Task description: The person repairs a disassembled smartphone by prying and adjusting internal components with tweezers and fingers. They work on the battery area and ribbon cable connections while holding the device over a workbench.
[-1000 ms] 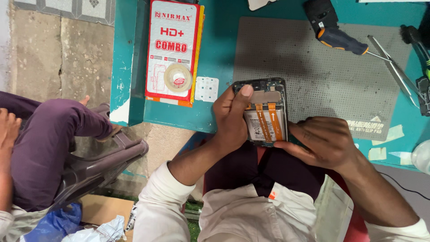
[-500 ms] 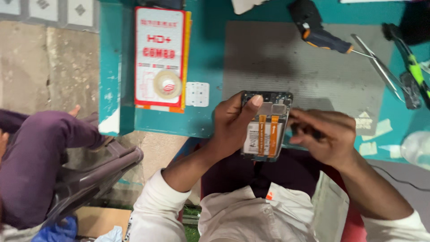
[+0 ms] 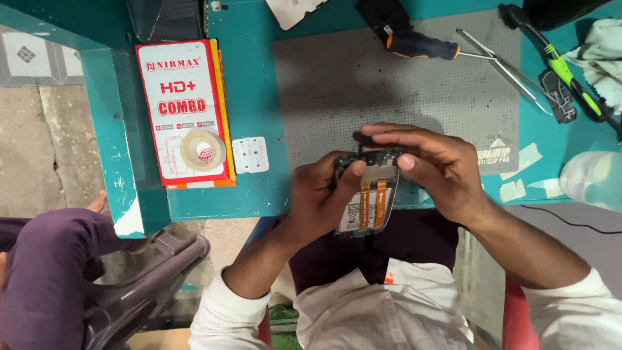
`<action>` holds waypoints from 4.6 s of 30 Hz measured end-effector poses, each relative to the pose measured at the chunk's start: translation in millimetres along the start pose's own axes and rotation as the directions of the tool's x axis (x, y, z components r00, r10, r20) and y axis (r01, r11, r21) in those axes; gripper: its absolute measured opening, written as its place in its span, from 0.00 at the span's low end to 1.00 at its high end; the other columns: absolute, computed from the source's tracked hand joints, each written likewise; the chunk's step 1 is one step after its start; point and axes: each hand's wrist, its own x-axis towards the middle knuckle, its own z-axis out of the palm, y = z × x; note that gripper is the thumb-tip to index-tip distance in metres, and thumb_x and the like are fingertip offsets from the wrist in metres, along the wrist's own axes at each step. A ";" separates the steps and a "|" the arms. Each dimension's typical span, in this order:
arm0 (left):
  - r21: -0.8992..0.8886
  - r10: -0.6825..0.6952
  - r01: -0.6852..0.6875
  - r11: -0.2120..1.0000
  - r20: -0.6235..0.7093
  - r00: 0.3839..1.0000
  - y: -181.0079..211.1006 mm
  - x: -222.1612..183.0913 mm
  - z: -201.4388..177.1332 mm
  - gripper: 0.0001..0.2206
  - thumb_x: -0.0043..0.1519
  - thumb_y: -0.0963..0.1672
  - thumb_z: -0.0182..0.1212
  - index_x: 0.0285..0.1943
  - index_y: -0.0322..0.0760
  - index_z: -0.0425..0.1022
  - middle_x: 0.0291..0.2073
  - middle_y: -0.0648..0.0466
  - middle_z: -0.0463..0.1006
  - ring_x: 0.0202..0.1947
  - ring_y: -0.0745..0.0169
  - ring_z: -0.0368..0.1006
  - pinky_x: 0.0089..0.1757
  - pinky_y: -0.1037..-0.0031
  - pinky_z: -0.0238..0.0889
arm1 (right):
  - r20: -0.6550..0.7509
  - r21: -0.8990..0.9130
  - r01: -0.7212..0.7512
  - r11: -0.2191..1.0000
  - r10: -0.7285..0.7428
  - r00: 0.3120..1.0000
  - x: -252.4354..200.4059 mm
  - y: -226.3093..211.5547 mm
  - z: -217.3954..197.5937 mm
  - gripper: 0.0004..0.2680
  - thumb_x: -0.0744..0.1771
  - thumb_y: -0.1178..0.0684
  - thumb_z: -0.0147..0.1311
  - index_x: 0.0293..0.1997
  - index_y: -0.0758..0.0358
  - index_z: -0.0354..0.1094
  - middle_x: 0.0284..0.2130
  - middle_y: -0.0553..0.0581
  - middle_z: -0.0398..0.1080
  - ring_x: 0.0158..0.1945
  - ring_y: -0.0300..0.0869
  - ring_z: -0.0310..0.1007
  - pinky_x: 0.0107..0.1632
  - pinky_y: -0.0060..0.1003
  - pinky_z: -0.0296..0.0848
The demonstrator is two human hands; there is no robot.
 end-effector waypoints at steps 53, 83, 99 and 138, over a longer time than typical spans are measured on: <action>-0.395 -0.137 0.123 0.910 -0.006 0.991 -7.0 2.6 1.5 0.11 0.75 0.46 0.55 0.51 0.31 0.74 0.33 0.61 0.75 0.33 0.82 0.66 0.33 0.84 0.61 | -0.170 -0.228 -0.142 0.963 0.104 0.980 -10.2 9.0 13.6 0.10 0.72 0.59 0.58 0.59 0.72 0.73 0.36 0.55 0.78 0.34 0.27 0.69 0.36 0.21 0.66; -0.429 -0.158 0.128 0.894 -0.035 0.987 -14.4 1.5 2.6 0.12 0.72 0.41 0.61 0.60 0.29 0.70 0.43 0.56 0.80 0.40 0.79 0.73 0.40 0.83 0.70 | -0.077 -0.355 -0.035 0.934 0.008 0.997 -7.7 8.0 12.9 0.14 0.71 0.59 0.58 0.65 0.69 0.69 0.31 0.52 0.77 0.31 0.26 0.68 0.34 0.21 0.65; -0.788 -0.250 -0.006 0.616 -0.202 0.947 -42.2 4.8 5.9 0.20 0.79 0.45 0.59 0.68 0.24 0.57 0.55 0.43 0.70 0.49 0.64 0.70 0.47 0.74 0.67 | -0.098 -0.351 -0.012 0.936 -0.024 0.995 -14.2 3.4 11.4 0.12 0.69 0.60 0.62 0.58 0.70 0.74 0.33 0.54 0.79 0.29 0.28 0.70 0.30 0.22 0.65; -0.344 0.426 -0.336 0.877 0.232 0.875 29.9 22.1 -28.4 0.15 0.64 0.38 0.70 0.60 0.37 0.77 0.60 0.49 0.78 0.64 0.56 0.75 0.64 0.66 0.71 | -0.124 -0.543 0.393 0.742 -0.534 0.836 -13.1 1.8 17.3 0.08 0.67 0.72 0.54 0.49 0.75 0.73 0.45 0.68 0.77 0.49 0.53 0.81 0.53 0.40 0.77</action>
